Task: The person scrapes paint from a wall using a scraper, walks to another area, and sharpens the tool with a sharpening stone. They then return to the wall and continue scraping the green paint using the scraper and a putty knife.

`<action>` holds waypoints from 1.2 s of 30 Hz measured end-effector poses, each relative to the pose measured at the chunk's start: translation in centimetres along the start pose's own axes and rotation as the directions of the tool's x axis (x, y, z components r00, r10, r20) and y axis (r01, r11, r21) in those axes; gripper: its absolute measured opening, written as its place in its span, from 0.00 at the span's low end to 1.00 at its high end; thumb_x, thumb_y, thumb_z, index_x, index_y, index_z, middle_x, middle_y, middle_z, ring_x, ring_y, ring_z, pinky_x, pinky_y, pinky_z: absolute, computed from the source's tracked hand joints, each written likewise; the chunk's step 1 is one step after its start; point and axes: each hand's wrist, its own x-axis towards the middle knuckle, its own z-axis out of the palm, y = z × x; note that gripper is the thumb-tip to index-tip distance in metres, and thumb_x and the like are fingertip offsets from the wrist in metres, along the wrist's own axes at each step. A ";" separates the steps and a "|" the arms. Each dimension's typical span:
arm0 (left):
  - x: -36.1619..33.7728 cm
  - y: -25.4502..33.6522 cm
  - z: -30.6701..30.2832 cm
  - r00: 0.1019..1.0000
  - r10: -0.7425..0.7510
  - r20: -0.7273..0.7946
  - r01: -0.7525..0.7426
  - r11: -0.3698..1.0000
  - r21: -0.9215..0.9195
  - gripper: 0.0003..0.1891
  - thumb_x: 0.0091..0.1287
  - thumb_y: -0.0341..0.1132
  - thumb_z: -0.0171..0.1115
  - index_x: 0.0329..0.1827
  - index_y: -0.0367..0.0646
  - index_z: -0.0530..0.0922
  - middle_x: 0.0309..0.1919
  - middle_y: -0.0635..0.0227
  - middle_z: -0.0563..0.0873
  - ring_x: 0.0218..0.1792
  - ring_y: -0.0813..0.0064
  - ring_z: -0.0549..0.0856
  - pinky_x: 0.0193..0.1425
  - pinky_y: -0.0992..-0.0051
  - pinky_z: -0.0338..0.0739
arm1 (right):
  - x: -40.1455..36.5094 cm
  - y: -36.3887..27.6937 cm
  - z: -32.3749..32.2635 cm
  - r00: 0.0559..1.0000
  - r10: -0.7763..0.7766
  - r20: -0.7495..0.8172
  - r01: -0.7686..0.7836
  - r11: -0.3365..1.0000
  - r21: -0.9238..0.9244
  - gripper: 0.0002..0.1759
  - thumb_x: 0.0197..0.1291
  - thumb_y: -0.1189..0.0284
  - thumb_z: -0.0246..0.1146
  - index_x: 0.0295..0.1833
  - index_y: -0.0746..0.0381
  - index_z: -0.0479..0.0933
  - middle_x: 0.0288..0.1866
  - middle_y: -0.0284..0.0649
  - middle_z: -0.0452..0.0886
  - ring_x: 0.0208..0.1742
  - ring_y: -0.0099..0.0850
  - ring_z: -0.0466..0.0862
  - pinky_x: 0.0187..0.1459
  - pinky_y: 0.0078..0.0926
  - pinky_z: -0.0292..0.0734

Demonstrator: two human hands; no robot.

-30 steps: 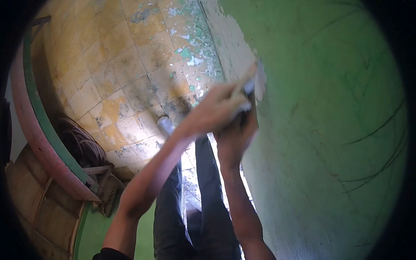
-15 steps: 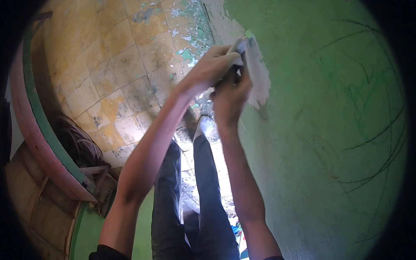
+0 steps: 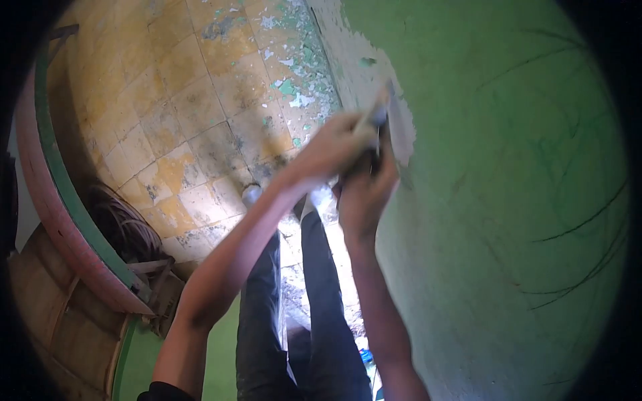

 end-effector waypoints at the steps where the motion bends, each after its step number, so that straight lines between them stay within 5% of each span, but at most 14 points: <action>1: 1.6 0.4 -1.2 0.995 -0.097 0.020 0.098 0.995 -0.034 0.12 0.63 0.37 0.57 0.40 0.37 0.81 0.31 0.69 0.83 0.34 0.79 0.81 0.39 0.76 0.76 | 1.9 0.9 0.3 0.999 0.007 0.040 -0.007 1.000 0.017 0.22 0.75 0.68 0.51 0.68 0.66 0.70 0.33 0.36 0.78 0.21 0.16 0.72 0.16 0.20 0.65; 4: 4.0 1.6 -3.5 0.988 -0.143 0.055 0.145 0.988 -0.048 0.12 0.63 0.38 0.58 0.40 0.37 0.81 0.31 0.70 0.83 0.34 0.79 0.81 0.38 0.77 0.75 | 5.3 3.0 3.3 0.987 -0.104 0.126 0.078 0.978 0.196 0.17 0.69 0.68 0.57 0.59 0.64 0.74 0.27 0.31 0.75 0.19 0.13 0.69 0.15 0.14 0.61; 9: 2.2 1.9 -1.8 0.999 -0.027 0.033 0.027 1.000 0.000 0.14 0.63 0.40 0.58 0.38 0.36 0.81 0.31 0.68 0.82 0.35 0.77 0.80 0.39 0.75 0.75 | 2.5 -0.2 0.6 0.995 0.048 0.091 -0.050 0.999 0.016 0.23 0.77 0.66 0.50 0.71 0.66 0.68 0.28 0.32 0.77 0.17 0.12 0.69 0.14 0.16 0.61; 11: 5.0 3.5 -3.8 0.982 -0.189 -0.001 0.189 0.982 -0.014 0.13 0.63 0.40 0.58 0.38 0.37 0.80 0.31 0.67 0.82 0.35 0.76 0.80 0.38 0.74 0.76 | 6.6 1.4 3.2 0.995 -0.042 0.092 0.032 0.994 0.106 0.23 0.77 0.66 0.50 0.71 0.67 0.69 0.25 0.32 0.75 0.18 0.15 0.71 0.15 0.17 0.64; 17: 3.2 2.5 -3.2 0.992 -0.056 0.112 0.064 0.996 -0.065 0.12 0.62 0.37 0.58 0.40 0.36 0.79 0.31 0.67 0.82 0.33 0.75 0.82 0.37 0.73 0.78 | 4.8 0.1 3.2 0.999 0.007 0.047 -0.009 0.999 0.045 0.19 0.75 0.66 0.51 0.60 0.68 0.75 0.27 0.35 0.77 0.21 0.22 0.77 0.17 0.20 0.69; 22: 12.4 1.0 -10.2 0.995 -0.074 -0.061 0.076 0.997 0.029 0.11 0.63 0.37 0.58 0.39 0.37 0.78 0.32 0.65 0.82 0.31 0.76 0.79 0.32 0.70 0.76 | 13.2 3.0 10.5 0.995 -0.091 0.050 0.089 0.994 0.058 0.20 0.73 0.62 0.55 0.58 0.66 0.77 0.26 0.34 0.76 0.21 0.23 0.76 0.17 0.23 0.68; 24: 10.6 -1.4 -11.5 0.968 -0.226 0.105 0.220 0.973 0.072 0.14 0.64 0.38 0.58 0.43 0.35 0.79 0.37 0.59 0.84 0.37 0.70 0.81 0.41 0.67 0.79 | 11.6 5.2 8.7 0.982 0.082 0.172 -0.097 0.992 0.083 0.22 0.72 0.62 0.55 0.61 0.67 0.77 0.26 0.33 0.76 0.21 0.22 0.74 0.19 0.26 0.69; 25: 8.1 -2.5 -11.3 0.962 -0.273 0.003 0.265 0.935 0.234 0.16 0.66 0.41 0.57 0.45 0.34 0.78 0.40 0.56 0.84 0.41 0.67 0.81 0.47 0.65 0.78 | 9.7 7.1 6.7 0.979 0.060 0.196 -0.045 0.996 -0.079 0.24 0.71 0.62 0.56 0.65 0.67 0.75 0.25 0.33 0.75 0.21 0.20 0.73 0.23 0.27 0.73; 26: 4.7 -3.7 -10.8 0.951 -0.289 -0.112 0.310 0.868 0.388 0.19 0.68 0.44 0.56 0.47 0.33 0.78 0.43 0.53 0.84 0.46 0.64 0.81 0.53 0.64 0.77 | 7.6 9.4 4.3 0.962 0.110 0.250 -0.049 0.970 -0.239 0.27 0.68 0.63 0.57 0.68 0.67 0.72 0.31 0.43 0.82 0.29 0.30 0.82 0.36 0.33 0.78; 27: 2.2 -5.3 -11.0 0.863 -0.485 -0.142 0.481 0.702 0.525 0.24 0.73 0.50 0.52 0.52 0.33 0.78 0.47 0.48 0.84 0.53 0.61 0.80 0.61 0.61 0.72 | 6.6 15.7 1.4 0.948 -0.042 0.317 0.201 0.850 -0.486 0.28 0.66 0.64 0.58 0.68 0.69 0.71 0.45 0.57 0.85 0.47 0.46 0.85 0.51 0.40 0.77; 29: -5.4 -16.0 -14.3 0.840 -0.543 -0.029 0.451 0.667 0.593 0.26 0.73 0.50 0.49 0.58 0.36 0.77 0.48 0.40 0.83 0.50 0.48 0.84 0.55 0.56 0.76 | 0.8 19.5 -4.7 0.951 0.084 0.299 0.122 0.784 -0.609 0.25 0.65 0.63 0.58 0.60 0.69 0.75 0.48 0.62 0.82 0.52 0.55 0.81 0.53 0.46 0.74; 32: -23.6 -26.9 -19.4 0.945 -0.161 -0.285 0.315 0.685 0.657 0.22 0.68 0.44 0.55 0.59 0.40 0.78 0.50 0.43 0.83 0.52 0.43 0.81 0.57 0.53 0.75 | -6.9 23.5 -14.0 0.888 0.418 0.191 -0.097 0.576 -0.812 0.23 0.64 0.61 0.57 0.54 0.69 0.77 0.47 0.63 0.81 0.53 0.60 0.80 0.54 0.51 0.73; 33: -28.2 -24.3 -20.2 0.759 -0.534 -0.372 0.634 0.476 0.609 0.23 0.67 0.40 0.54 0.63 0.42 0.77 0.54 0.45 0.82 0.56 0.45 0.80 0.59 0.54 0.74 | -9.4 24.7 -17.1 0.852 0.500 0.155 -0.102 0.449 -0.888 0.22 0.63 0.63 0.56 0.55 0.68 0.77 0.49 0.63 0.81 0.53 0.61 0.80 0.55 0.52 0.73; 36: -43.3 -22.2 -22.3 0.601 -0.592 -0.537 0.752 0.194 0.629 0.25 0.63 0.38 0.55 0.64 0.41 0.76 0.55 0.48 0.82 0.55 0.48 0.82 0.60 0.55 0.76 | -16.6 25.4 -24.7 0.815 0.579 0.018 -0.197 0.305 -0.932 0.23 0.61 0.65 0.56 0.58 0.64 0.77 0.53 0.58 0.82 0.54 0.56 0.82 0.57 0.48 0.76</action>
